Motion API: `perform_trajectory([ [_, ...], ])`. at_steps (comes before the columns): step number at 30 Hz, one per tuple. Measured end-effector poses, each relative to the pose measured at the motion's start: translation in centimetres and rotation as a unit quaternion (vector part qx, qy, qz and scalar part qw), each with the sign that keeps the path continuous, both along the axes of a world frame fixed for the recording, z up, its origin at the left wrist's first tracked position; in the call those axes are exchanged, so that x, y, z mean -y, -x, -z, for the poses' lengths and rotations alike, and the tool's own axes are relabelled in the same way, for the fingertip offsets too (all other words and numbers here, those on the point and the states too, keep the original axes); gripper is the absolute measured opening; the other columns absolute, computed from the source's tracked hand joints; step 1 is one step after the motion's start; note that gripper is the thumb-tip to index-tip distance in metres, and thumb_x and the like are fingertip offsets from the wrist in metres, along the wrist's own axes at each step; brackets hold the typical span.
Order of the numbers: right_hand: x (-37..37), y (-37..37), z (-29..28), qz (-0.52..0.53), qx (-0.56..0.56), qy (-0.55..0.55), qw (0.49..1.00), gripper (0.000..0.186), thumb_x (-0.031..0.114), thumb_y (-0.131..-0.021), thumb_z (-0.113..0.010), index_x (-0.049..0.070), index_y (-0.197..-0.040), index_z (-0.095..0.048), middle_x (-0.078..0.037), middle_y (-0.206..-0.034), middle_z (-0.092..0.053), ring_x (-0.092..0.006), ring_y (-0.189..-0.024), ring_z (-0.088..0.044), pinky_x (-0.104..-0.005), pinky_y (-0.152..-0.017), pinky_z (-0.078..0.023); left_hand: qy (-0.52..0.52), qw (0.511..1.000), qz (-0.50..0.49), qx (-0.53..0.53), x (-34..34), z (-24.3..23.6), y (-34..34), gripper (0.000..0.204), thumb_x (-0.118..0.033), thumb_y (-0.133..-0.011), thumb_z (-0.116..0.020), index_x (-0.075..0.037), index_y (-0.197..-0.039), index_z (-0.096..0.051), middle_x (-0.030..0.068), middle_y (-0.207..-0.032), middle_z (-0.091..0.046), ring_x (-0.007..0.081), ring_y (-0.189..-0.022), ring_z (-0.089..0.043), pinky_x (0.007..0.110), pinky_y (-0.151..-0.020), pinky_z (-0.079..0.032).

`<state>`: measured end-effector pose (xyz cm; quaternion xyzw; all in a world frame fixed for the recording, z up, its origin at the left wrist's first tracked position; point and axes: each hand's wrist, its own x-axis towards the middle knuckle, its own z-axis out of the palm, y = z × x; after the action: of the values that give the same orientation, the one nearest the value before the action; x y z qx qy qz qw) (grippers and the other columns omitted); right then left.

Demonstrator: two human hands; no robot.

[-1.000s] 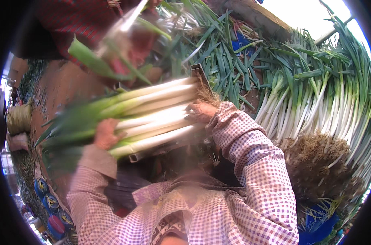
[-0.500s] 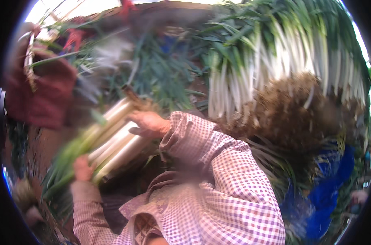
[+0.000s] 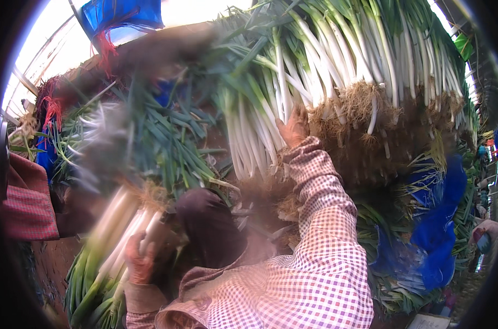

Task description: The person gathers leeks from a large pile, aligns them by hand, and places them into a rectangular metal bundling frame. They repeatedly add leeks to the frame, adjust the bundle, and occasionally reach for a plastic bag from a nearby red bucket.

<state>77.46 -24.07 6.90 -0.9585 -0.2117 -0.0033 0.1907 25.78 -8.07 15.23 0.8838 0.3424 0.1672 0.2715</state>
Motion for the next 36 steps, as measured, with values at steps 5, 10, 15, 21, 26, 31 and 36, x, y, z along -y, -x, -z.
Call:
perform_trajectory([
  [5, -3.7, -7.8, -1.6, 0.034, 0.014, 0.225, 0.974, 0.113, 0.057, -0.075, -0.065, 0.006, -0.149, 0.003, -0.023, -0.155, -0.003, -0.0371, -0.144, -0.001, -0.0446, -0.117, -0.004, -0.075, 0.989, 0.114, 0.057, 2.2, 0.0, -8.2, 0.039, -0.010, -0.065, -0.075, -0.004, -0.102, -0.065, 0.0125, -0.095, -0.066, 0.0299, -0.086, -0.062, 0.040, -0.079, -0.048],
  [10, -6.2, -8.8, -2.6, 0.065, -0.039, 0.339, 0.938, 0.093, 0.031, -0.081, -0.062, 0.004, -0.149, -0.005, -0.022, -0.143, -0.032, -0.0364, -0.131, -0.035, -0.0461, -0.107, -0.033, -0.064, 0.992, 0.097, 0.050, 2.6, 2.2, -8.7, 0.038, -0.010, -0.067, -0.073, -0.004, -0.104, -0.065, 0.0111, -0.092, -0.066, 0.0280, -0.081, -0.062, 0.038, -0.075, -0.049],
  [15, -6.4, -7.2, -1.7, 0.010, -0.086, 0.264, 0.961, 0.074, 0.013, -0.087, -0.051, 0.002, -0.148, -0.010, -0.027, -0.139, -0.040, -0.0355, -0.123, -0.048, -0.0402, -0.105, -0.039, -0.038, 0.994, 0.072, 0.068, 3.2, 3.4, -8.0, 0.036, -0.008, -0.068, -0.071, -0.004, -0.103, -0.064, 0.0111, -0.089, -0.066, 0.0276, -0.076, -0.061, 0.037, -0.071, -0.048],
  [21, -4.8, -7.0, 3.5, 0.053, -0.143, 0.201, 0.968, 0.062, 0.014, -0.086, -0.056, -0.002, -0.139, -0.030, -0.025, -0.126, -0.054, -0.0376, -0.111, -0.057, -0.0432, -0.097, -0.045, -0.040, 0.994, 0.068, 0.073, 3.6, 2.4, -7.3, 0.034, -0.005, -0.068, -0.071, -0.005, -0.101, -0.065, 0.0105, -0.087, -0.066, 0.0277, -0.075, -0.061, 0.037, -0.070, -0.048],
  [26, -3.4, -7.5, 0.1, -0.069, -0.333, 0.102, 0.935, 0.059, 0.014, -0.083, -0.064, -0.005, -0.133, -0.039, -0.027, -0.119, -0.057, -0.0359, -0.106, -0.059, -0.0429, -0.093, -0.048, -0.009, 0.994, 0.029, 0.102, 3.9, 2.7, -6.6, 0.030, -0.004, -0.072, -0.070, -0.004, -0.102, -0.065, 0.0126, -0.089, -0.066, 0.0295, -0.080, -0.063, 0.037, -0.072, -0.050],
  [31, 0.9, 1.7, -1.8, 0.064, -0.603, -0.296, 0.738, 0.031, 0.010, -0.084, -0.066, -0.010, -0.106, -0.054, -0.019, -0.086, -0.066, -0.0260, -0.074, -0.068, -0.0373, -0.064, -0.060, 0.205, 0.951, 0.007, 0.233, 5.1, 1.2, -9.3, 0.025, -0.002, -0.082, -0.066, 0.000, -0.107, -0.063, 0.0096, -0.091, -0.068, 0.0183, -0.084, -0.065, 0.029, -0.078, -0.051],
  [36, 0.7, 11.8, -2.9, 0.065, -0.690, -0.451, 0.563, 0.025, 0.009, -0.088, -0.061, -0.008, -0.105, -0.055, -0.021, -0.093, -0.066, -0.0291, -0.086, -0.067, -0.0443, -0.074, -0.060, 0.382, 0.896, 0.040, 0.223, 7.8, -1.5, -12.9, 0.033, -0.015, -0.089, -0.065, 0.003, -0.116, -0.058, 0.0101, -0.104, -0.066, 0.0136, -0.094, -0.063, 0.025, -0.083, -0.050],
])
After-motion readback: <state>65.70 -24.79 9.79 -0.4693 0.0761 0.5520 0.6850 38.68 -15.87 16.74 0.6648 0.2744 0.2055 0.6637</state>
